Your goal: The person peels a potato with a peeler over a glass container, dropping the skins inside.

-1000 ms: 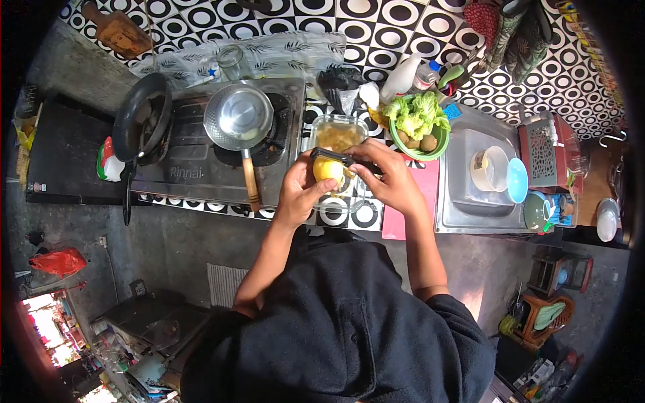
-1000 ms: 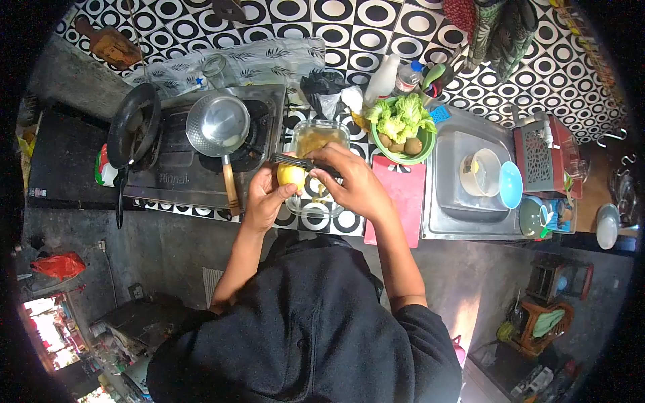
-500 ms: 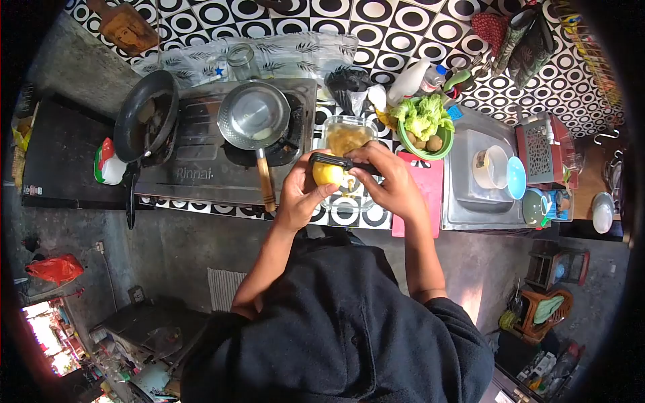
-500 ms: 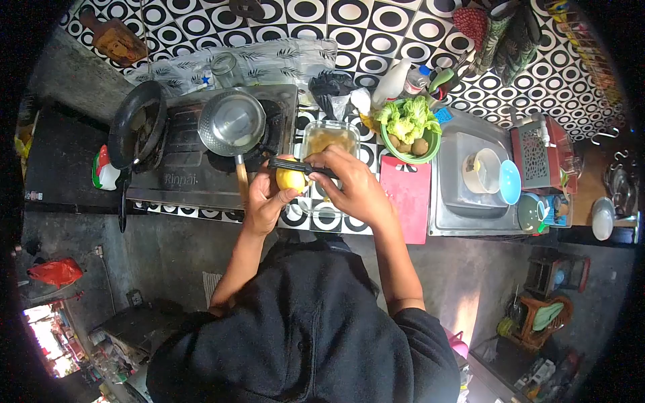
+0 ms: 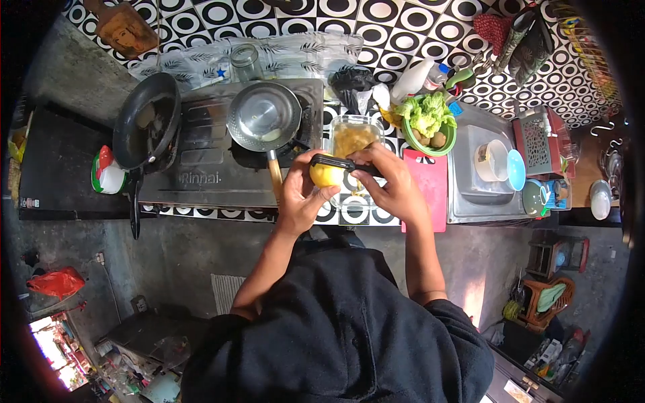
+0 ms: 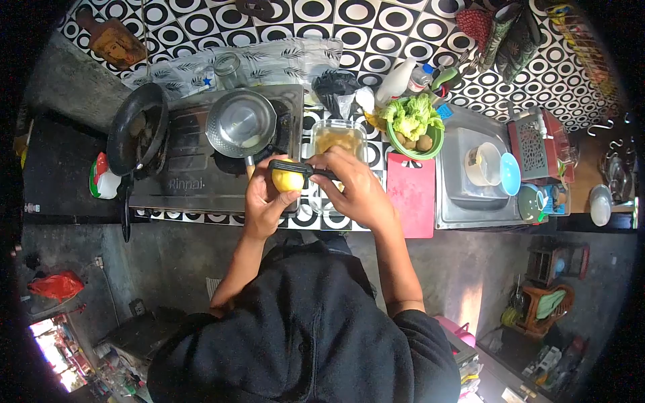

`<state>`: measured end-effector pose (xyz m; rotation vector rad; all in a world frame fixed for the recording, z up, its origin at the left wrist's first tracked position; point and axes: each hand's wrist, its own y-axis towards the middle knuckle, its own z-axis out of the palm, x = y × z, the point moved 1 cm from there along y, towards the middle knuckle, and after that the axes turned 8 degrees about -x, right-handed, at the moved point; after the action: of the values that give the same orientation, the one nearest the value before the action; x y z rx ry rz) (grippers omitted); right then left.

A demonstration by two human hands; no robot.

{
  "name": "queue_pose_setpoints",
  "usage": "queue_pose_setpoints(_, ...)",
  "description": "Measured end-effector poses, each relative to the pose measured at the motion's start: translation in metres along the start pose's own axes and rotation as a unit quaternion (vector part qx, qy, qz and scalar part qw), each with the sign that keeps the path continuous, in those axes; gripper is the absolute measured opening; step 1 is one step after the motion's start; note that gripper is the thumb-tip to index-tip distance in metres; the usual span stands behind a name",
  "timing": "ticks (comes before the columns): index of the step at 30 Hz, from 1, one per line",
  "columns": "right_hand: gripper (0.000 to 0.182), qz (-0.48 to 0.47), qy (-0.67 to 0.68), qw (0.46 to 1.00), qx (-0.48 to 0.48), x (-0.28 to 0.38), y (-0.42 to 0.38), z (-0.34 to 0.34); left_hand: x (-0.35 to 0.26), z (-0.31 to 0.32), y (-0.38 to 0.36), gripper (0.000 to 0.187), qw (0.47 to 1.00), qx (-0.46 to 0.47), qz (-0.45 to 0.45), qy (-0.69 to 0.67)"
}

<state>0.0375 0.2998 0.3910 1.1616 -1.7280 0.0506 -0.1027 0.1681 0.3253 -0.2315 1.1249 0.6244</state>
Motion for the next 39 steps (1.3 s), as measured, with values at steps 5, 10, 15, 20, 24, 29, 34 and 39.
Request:
queue_pose_setpoints(5,0.022,0.03,0.014,0.999,-0.01,0.009,0.002,0.01,-0.007,-0.006,0.0,0.059,0.999,-0.022,0.037,-0.014)
queue_pose_setpoints(10,0.023,0.037,0.007,0.999,-0.022,0.017,0.003,0.019,-0.012,-0.011,0.004,0.06,0.996,-0.024,0.089,0.01)
queue_pose_setpoints(15,0.023,0.038,0.012,0.999,-0.034,0.023,0.004,0.022,-0.011,-0.014,0.008,0.064,0.993,-0.011,0.115,0.03)
queue_pose_setpoints(20,0.023,0.047,0.0,0.998,-0.045,0.019,0.0,0.017,-0.009,-0.009,0.011,0.065,0.992,-0.015,0.12,0.018)
queue_pose_setpoints(24,0.024,0.039,0.0,0.998,-0.05,0.015,-0.002,0.009,-0.007,-0.001,0.014,0.066,0.992,-0.015,0.125,0.019)
queue_pose_setpoints(29,0.023,0.016,-0.001,0.999,-0.045,0.014,0.002,-0.003,0.0,0.016,0.014,0.066,0.992,-0.012,0.126,0.006)
queue_pose_setpoints(34,0.023,0.026,0.006,0.999,-0.047,0.003,-0.003,-0.019,0.009,0.027,0.019,0.066,0.99,-0.005,0.142,-0.005)
queue_pose_setpoints(39,0.022,0.03,-0.002,0.998,-0.047,-0.008,-0.01,-0.037,0.012,0.043,0.019,0.065,0.99,-0.007,0.143,0.003)
